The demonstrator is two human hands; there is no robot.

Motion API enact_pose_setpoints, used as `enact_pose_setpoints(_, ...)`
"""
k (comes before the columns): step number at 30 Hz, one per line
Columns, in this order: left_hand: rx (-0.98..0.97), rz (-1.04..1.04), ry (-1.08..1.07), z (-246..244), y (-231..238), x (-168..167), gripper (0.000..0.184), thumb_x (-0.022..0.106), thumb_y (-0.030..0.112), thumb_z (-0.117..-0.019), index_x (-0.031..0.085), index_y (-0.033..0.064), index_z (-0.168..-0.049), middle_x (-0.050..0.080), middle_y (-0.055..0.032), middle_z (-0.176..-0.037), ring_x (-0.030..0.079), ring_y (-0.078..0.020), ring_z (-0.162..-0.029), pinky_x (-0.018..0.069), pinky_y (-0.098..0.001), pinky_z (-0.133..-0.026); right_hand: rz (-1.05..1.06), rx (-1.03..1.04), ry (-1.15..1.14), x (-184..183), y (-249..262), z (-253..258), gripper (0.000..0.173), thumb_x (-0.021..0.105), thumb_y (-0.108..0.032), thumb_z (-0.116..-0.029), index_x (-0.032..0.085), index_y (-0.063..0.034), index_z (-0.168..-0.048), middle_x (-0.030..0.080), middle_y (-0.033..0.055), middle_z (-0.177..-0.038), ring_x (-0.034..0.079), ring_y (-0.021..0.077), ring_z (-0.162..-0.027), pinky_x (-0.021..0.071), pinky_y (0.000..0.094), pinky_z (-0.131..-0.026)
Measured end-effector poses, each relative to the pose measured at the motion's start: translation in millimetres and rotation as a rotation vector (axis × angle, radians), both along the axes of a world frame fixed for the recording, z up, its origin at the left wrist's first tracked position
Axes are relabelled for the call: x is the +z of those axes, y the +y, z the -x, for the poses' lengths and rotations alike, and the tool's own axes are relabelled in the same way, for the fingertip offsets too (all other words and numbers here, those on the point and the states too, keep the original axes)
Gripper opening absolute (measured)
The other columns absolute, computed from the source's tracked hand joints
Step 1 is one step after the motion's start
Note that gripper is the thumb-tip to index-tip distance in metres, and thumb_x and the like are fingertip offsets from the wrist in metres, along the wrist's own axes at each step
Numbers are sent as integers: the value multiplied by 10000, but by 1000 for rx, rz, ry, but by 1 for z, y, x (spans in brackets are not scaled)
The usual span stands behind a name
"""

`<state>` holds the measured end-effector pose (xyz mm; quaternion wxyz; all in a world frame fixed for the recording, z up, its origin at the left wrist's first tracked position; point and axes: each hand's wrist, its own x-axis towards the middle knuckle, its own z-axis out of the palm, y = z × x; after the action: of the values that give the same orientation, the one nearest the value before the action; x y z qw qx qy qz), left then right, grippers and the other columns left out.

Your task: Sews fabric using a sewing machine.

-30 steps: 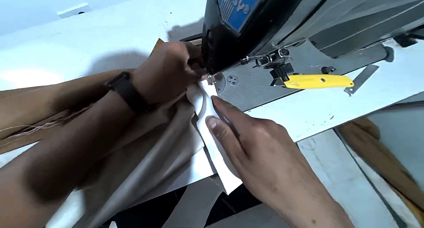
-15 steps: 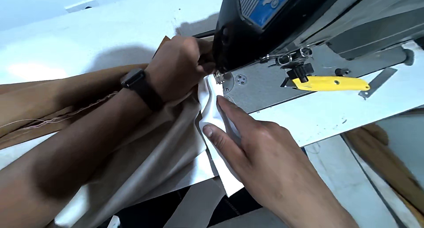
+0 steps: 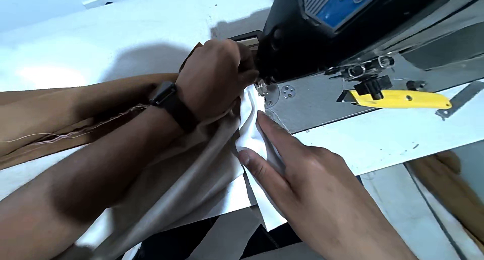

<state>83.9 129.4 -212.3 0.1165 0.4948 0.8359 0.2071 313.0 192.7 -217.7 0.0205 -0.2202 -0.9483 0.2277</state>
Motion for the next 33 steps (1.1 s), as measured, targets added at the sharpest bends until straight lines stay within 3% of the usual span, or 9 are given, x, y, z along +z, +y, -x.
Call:
enact_pose_setpoints(17,-1,21,-11,-3,-2,3,238,632,413,-982,673,251,-812,598,69,-699,590,-117,-658,483,-425,-601,28,-13,35,-5,3,-5,734,514,-664,-969,493,-212,-1547,658,-38,-760,577,120,-578,480,381,-477)
enact_pose_setpoints(29,-74,-6,6,0,-6,0,169,627,371,-981,696,249,-887,607,90,-729,580,-84,-656,490,-385,-613,22,4,22,-4,6,-5,713,495,-666,-976,500,-233,-1542,674,-32,-800,590,127,-592,487,391,-484)
enact_pose_setpoints(33,-69,-55,-8,2,-5,-7,151,617,355,-979,723,252,-951,654,95,-783,617,-60,-702,531,-371,-640,22,1,-2,-2,7,-6,717,487,-681,-976,465,-271,-1563,682,-36,-829,595,123,-598,499,403,-491)
